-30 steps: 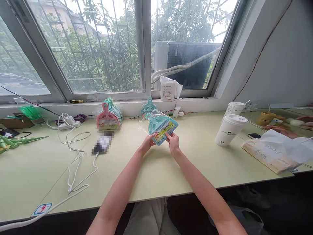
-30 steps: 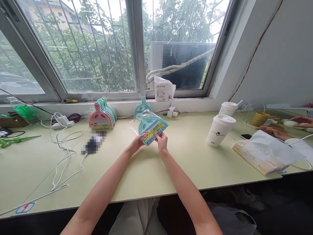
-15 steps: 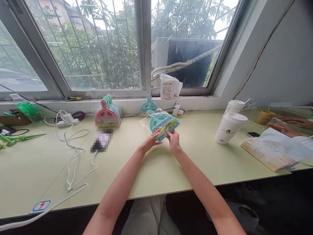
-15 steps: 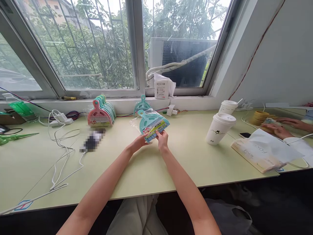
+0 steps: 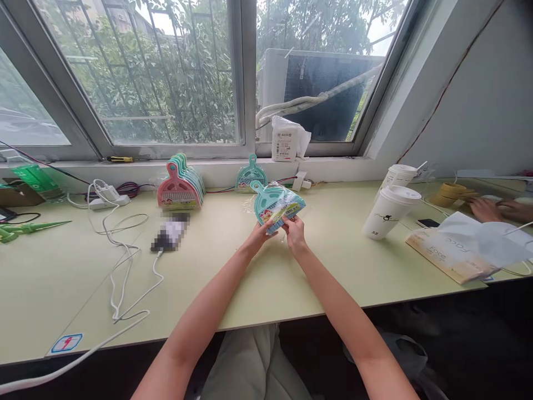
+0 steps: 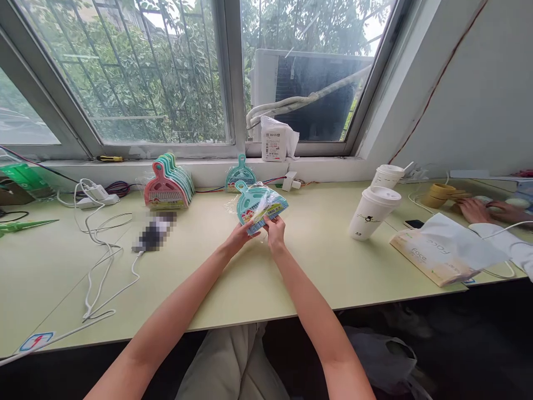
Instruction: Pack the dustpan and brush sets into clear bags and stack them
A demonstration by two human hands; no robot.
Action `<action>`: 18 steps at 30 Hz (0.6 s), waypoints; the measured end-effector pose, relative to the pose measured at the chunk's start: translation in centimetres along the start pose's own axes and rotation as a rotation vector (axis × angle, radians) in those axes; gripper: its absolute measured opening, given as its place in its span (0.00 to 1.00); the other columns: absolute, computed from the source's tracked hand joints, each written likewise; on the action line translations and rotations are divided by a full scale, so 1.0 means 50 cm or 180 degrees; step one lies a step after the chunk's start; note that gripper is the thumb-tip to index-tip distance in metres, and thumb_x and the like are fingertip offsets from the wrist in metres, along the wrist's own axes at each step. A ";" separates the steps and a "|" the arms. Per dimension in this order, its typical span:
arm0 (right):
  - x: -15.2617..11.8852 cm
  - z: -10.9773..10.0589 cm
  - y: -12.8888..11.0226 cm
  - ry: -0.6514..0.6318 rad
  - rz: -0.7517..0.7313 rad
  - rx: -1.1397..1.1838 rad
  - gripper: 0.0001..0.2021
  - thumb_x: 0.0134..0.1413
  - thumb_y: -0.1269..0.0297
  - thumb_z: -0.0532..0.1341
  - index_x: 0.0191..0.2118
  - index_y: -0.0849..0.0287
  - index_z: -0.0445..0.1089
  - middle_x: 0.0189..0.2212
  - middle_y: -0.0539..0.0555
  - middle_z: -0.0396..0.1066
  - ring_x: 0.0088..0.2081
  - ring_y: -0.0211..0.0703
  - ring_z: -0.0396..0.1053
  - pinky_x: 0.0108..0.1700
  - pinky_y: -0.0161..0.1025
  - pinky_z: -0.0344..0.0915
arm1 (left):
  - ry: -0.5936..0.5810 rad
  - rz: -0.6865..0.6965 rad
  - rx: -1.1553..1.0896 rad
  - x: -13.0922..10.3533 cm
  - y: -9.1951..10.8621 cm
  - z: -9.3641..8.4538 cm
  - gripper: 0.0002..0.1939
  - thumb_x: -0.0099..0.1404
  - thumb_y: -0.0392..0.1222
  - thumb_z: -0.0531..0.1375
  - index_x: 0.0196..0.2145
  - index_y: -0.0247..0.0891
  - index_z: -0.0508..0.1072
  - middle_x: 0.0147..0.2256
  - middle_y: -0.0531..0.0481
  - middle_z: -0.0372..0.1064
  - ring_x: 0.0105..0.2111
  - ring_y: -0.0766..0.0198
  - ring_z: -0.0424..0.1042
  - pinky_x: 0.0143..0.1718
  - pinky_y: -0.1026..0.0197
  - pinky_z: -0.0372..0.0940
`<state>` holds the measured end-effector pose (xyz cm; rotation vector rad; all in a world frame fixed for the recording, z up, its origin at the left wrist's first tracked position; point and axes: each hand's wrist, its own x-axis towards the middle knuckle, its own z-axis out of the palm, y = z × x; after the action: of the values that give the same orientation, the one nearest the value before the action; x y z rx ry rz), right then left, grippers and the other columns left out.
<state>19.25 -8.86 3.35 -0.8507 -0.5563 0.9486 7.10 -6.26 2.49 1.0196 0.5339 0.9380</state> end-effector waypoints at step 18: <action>0.044 -0.048 -0.037 0.0718 0.0376 -0.0478 0.11 0.49 0.57 0.66 0.32 0.59 0.70 0.29 0.53 0.76 0.31 0.42 0.75 0.34 0.39 0.76 | -0.0306 -0.0188 0.0585 0.000 0.014 -0.038 0.36 0.54 0.45 0.67 0.58 0.44 0.60 0.57 0.41 0.63 0.53 0.49 0.67 0.45 0.52 0.68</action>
<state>22.96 -8.45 3.65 -1.1199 -0.3889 0.9108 5.41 -5.19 2.28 1.2018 0.5742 0.7939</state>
